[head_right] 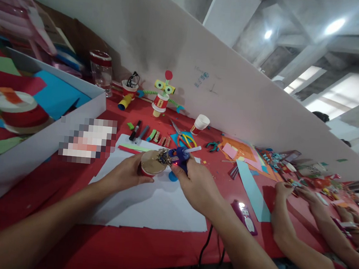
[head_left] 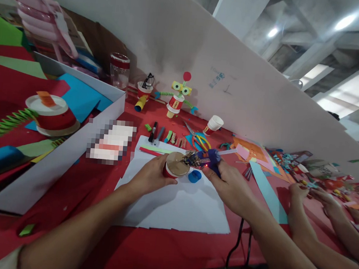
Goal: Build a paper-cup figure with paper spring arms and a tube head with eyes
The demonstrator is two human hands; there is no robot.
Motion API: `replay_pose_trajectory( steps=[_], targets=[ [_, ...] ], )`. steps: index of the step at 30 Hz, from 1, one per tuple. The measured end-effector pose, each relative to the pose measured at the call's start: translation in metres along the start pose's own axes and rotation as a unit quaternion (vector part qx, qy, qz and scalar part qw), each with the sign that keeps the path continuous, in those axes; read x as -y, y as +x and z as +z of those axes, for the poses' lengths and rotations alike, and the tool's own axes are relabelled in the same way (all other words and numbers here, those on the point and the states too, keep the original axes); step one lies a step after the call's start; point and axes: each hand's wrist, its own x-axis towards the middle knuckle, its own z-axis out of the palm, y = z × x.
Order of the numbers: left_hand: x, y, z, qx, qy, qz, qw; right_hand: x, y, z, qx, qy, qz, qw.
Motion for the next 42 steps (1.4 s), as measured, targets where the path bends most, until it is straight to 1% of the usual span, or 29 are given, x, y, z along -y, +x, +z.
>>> replay_pose_trajectory(
  steps=[5,10,13,16,21,25,28,31,33,35,38,42],
  targets=[
    [0.005,0.0,0.0,0.004,-0.023,0.013,1.0,-0.002,-0.006,-0.003,0.01,-0.004,-0.008,1.0],
    [0.008,0.0,0.002,0.012,-0.057,0.013,0.998,0.007,-0.005,-0.003,0.021,-0.016,-0.031,0.999],
    [0.004,0.0,0.001,-0.002,-0.045,0.023,0.999,0.01,0.004,0.0,0.019,-0.019,-0.028,0.999],
    [-0.001,0.0,-0.001,0.007,-0.032,0.016,0.999,0.007,0.01,0.0,0.018,-0.003,-0.014,1.0],
    [0.0,-0.001,-0.001,0.012,-0.023,0.004,1.0,-0.001,0.004,-0.005,0.02,-0.015,0.004,1.0],
    [0.0,-0.001,-0.001,0.008,-0.016,0.017,1.0,0.001,-0.001,-0.007,0.026,-0.024,-0.013,0.999],
    [-0.004,-0.001,-0.002,0.007,0.0,0.016,1.0,0.004,0.004,-0.005,0.023,-0.018,-0.025,0.999],
    [-0.005,0.0,-0.003,-0.001,0.023,0.008,1.0,0.004,0.01,-0.005,0.018,-0.013,-0.015,1.0],
    [-0.002,0.001,-0.002,-0.004,0.03,0.01,0.999,0.003,0.01,-0.007,0.015,-0.02,-0.005,1.0],
    [0.003,0.001,-0.001,-0.002,0.018,0.015,1.0,0.004,0.008,-0.009,0.015,-0.03,-0.006,0.999],
    [0.008,0.001,0.0,0.005,-0.014,0.025,1.0,0.008,0.005,-0.01,0.025,-0.032,-0.026,0.999],
    [0.0,-0.001,-0.003,0.008,0.009,0.015,1.0,0.011,0.013,-0.008,0.029,-0.028,-0.029,0.999]
  ],
)
